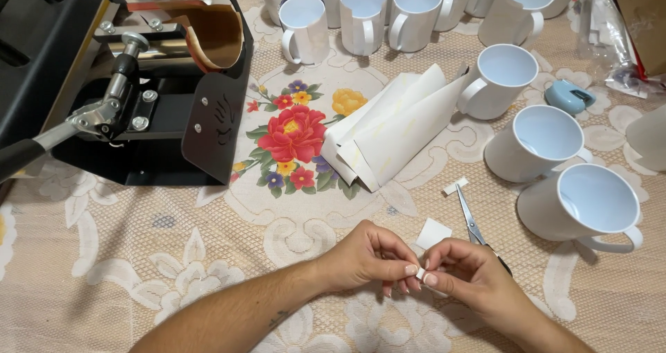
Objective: Applying printed designs to ceramic mugs using heat-resistant tape in preparation for heat pressing.
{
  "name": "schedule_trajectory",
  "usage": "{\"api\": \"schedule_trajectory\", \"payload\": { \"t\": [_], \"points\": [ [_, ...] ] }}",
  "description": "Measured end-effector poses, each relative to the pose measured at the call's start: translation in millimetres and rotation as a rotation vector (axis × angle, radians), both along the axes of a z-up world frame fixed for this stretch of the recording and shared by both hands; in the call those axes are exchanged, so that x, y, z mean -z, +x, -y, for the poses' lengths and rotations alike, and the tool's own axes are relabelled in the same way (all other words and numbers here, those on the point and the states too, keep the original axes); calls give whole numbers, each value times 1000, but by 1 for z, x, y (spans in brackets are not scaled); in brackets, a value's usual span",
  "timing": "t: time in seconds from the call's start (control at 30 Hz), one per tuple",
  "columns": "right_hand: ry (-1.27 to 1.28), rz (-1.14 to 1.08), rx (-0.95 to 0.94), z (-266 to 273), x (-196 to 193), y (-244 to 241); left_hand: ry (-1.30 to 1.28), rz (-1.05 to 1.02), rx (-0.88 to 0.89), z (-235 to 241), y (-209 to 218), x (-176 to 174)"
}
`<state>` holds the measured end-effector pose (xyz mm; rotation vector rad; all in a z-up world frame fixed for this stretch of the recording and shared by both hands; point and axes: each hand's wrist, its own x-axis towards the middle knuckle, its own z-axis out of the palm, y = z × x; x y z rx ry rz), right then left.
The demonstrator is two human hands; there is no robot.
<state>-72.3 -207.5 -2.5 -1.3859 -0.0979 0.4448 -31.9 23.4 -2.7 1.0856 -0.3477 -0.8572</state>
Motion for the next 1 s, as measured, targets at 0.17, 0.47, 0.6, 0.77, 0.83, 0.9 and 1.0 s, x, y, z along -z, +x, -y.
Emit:
{"api": "schedule_trajectory", "payload": {
  "t": [0.17,0.47,0.6,0.77,0.83,0.9,1.0],
  "points": [
    [-436,767,106,-8,-16,2,-19,-25,-6,0,1,3],
    [-857,1652,29,-4,-44,5,-11,-104,7,4,-2,0],
    [-938,1717,-21,2,-42,6,-6,-130,-1,6,-3,3],
    [-809,1662,148,7,-43,2,-96,-170,-78,5,3,12],
    [-792,1598,155,47,-14,1,-123,-208,-107,2,6,12],
    [-778,1534,161,52,-1,-3,-152,-246,-132,2,8,13],
    [-377,1287,564,15,-10,-10,-131,-252,-158,3,8,14]
  ]
}}
